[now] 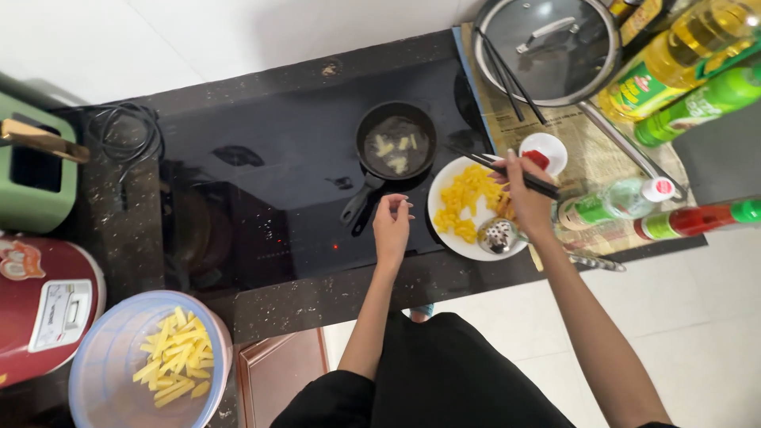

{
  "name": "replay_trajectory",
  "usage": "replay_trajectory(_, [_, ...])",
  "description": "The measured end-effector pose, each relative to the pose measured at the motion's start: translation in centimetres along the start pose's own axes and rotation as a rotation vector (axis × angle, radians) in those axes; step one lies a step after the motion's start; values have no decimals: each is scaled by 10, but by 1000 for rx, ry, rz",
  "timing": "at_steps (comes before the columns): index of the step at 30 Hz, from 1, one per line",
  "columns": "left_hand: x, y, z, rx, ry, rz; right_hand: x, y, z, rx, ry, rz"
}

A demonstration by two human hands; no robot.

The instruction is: The person is frying french fries in a pan and transferring them to a plate with sliced fruit.

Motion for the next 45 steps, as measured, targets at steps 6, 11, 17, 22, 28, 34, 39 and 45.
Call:
replay_trajectory(6, [-7,-16,-7,-2,12,-62,-18,75,14,-126,-23,-48])
replay_trajectory(11, [-11,-23,-7,7,14,-94,-38,78,27,-199,94,-78])
replay_trajectory(17, [-13,-16,-4,32,27,-85,-48,53,18,-224,89,-3])
replay_trajectory(22, [-14,-11,8,55,44,-75,-49,47,14,-208,270,-30])
replay_trajectory(28, [-12,-8,3,40,33,-75,-52,55,17,-191,47,-29])
replay_trajectory(34, [-8,-6,-1,22,43,-56,-63,72,25,-122,-182,100])
replay_trajectory(39, [-10,-14,-1,15,40,-65,-70,54,46,-77,-208,167])
replay_trajectory(45, [-11,-13,1,42,46,-73,-83,34,21,-344,22,191])
Point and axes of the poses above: each hand's wrist, its own x-axis towards the middle knuckle, its own y-axis out of the back of the hand, z = x × y, the point moved 3 cm from there along x, towards the middle knuckle, and after that the axes turned 13 degrees about z, right-handed, at the moved point
